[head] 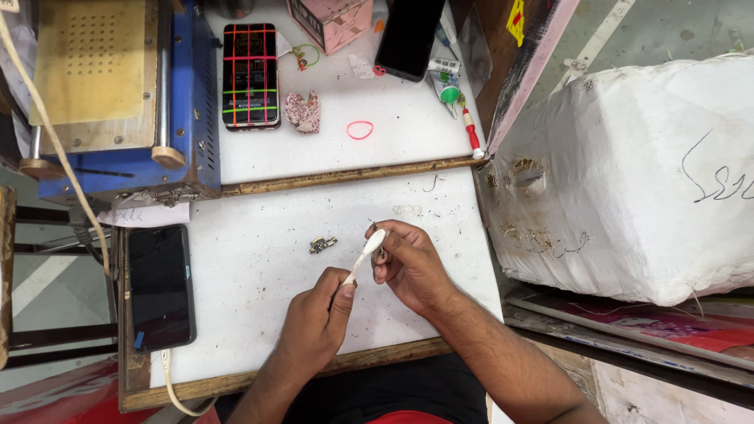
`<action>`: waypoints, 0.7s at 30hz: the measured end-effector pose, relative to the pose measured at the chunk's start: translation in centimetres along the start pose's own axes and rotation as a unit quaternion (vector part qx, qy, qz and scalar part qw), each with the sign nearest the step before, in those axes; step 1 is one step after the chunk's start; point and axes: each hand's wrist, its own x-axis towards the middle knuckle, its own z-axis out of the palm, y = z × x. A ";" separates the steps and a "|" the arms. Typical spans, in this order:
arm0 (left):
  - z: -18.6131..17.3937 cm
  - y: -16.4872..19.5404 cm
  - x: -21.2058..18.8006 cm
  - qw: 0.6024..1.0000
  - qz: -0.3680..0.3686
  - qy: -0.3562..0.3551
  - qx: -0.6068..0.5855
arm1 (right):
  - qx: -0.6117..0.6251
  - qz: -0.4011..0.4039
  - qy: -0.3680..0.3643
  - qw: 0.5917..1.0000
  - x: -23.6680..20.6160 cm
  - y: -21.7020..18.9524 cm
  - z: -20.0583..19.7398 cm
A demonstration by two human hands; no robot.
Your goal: The person cleans a small electronic component with a toothbrush, then handles a battery pack and a white smartphone. They peel a protective film from the battery and open the smartphone casing to access the internal components.
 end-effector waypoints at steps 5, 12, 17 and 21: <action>1.0 -0.4 0.5 1.000 -0.018 -0.010 -0.014 | 0.004 0.012 -0.001 1.000 0.0 0.1 0.1; 1.5 -0.5 0.6 0.999 -0.039 -0.016 -0.002 | 0.024 0.017 -0.010 1.000 0.0 -0.1 0.2; 1.8 -0.2 0.7 0.998 -0.036 0.004 0.049 | 0.024 0.021 -0.008 0.999 0.0 -0.1 0.2; 1.6 0.0 0.7 0.992 -0.009 0.048 0.120 | 0.018 0.021 0.003 1.000 0.0 0.0 0.2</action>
